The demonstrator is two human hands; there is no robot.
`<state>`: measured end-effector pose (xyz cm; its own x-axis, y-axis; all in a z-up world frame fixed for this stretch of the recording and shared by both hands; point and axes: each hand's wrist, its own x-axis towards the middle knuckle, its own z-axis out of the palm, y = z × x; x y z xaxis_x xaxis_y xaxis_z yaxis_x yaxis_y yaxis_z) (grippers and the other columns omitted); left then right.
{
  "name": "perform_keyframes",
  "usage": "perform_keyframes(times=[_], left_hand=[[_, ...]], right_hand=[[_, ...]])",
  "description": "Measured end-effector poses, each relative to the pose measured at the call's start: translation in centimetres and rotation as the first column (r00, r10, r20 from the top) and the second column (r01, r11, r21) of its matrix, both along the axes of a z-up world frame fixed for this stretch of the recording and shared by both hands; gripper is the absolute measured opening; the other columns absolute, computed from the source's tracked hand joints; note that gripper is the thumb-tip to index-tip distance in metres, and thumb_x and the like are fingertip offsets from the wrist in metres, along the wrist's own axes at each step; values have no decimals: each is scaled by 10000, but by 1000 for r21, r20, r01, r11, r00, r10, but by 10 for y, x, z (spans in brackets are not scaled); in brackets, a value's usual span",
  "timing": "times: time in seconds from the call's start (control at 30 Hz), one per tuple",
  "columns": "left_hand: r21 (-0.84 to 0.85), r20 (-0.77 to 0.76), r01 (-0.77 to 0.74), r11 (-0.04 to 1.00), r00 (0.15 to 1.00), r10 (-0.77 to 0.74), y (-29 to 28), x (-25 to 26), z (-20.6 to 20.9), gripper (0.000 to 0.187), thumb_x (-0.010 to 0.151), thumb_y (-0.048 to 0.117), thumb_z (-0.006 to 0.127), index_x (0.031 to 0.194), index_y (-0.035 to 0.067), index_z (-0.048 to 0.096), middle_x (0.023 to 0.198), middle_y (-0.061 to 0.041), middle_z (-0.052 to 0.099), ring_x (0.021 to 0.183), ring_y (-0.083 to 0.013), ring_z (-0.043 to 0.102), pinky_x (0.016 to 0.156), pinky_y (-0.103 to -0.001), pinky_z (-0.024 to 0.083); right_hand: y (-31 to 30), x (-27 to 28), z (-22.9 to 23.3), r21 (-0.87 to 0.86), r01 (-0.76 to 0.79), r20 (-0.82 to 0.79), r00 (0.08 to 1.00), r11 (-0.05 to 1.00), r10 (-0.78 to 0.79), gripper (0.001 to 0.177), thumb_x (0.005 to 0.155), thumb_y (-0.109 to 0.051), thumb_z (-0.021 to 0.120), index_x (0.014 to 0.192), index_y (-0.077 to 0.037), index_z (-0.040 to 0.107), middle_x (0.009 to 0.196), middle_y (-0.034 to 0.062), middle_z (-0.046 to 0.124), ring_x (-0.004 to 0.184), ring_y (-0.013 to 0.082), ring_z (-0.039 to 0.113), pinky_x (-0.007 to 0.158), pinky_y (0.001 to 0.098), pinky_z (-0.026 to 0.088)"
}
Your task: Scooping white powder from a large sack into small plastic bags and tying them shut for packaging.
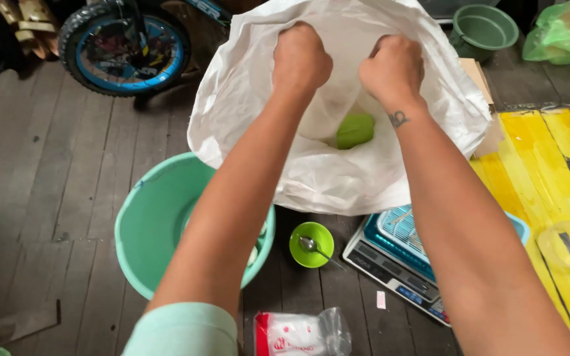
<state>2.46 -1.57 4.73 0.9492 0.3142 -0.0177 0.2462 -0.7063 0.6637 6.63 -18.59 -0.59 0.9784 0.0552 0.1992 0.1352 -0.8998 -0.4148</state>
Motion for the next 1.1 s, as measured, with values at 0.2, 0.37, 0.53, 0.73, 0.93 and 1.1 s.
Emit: perform_keyframes(times=[0.2,0.37,0.53,0.73,0.93,1.1], left_hand=[[-69,151,-21,997,988,31,-9,3,-6,106,770,48,548,865,44,594,951,-163,677,859,-394,677,685,-478,581],[-178,170,-31,984,983,61,-23,-3,16,54,796,55,526,838,32,552,945,-163,653,765,-377,654,634,-479,568],[-139,223,75,988,974,-43,-29,7,14,135,727,-29,490,788,72,425,818,-72,518,585,-223,404,429,-408,350],[-115,402,160,980,910,-101,-10,20,4,164,702,253,597,598,155,677,567,-55,647,632,-235,631,685,-384,523],[-240,38,-281,929,954,298,-19,-53,-68,849,880,747,418,775,-21,764,842,-264,719,902,-480,676,826,-552,466],[-638,-20,-262,724,945,325,-41,-31,-138,721,936,534,435,1454,36,486,1429,-238,585,1331,-421,542,1091,-448,423]], right_hand=[[2,-39,29,362,81,-53,996,929,-66,46,749,-101,619,756,-114,663,760,61,688,688,267,595,609,381,497],[-22,-73,24,965,180,-227,940,193,255,456,808,-309,456,1222,-174,593,1107,52,548,634,183,518,515,330,347],[-14,-86,5,757,-33,-270,893,653,359,1150,690,-257,873,1624,-157,210,1484,74,437,781,129,579,591,286,415],[-9,-23,-9,271,-437,452,845,858,288,162,887,-112,856,769,-73,752,747,32,690,666,156,648,587,303,470],[-3,-17,10,161,-315,600,784,935,161,268,827,-137,906,634,-107,723,630,18,673,569,166,590,537,354,450],[4,-20,18,214,-204,403,909,955,103,190,833,-338,881,746,-188,805,773,-15,719,707,180,663,641,350,485]])
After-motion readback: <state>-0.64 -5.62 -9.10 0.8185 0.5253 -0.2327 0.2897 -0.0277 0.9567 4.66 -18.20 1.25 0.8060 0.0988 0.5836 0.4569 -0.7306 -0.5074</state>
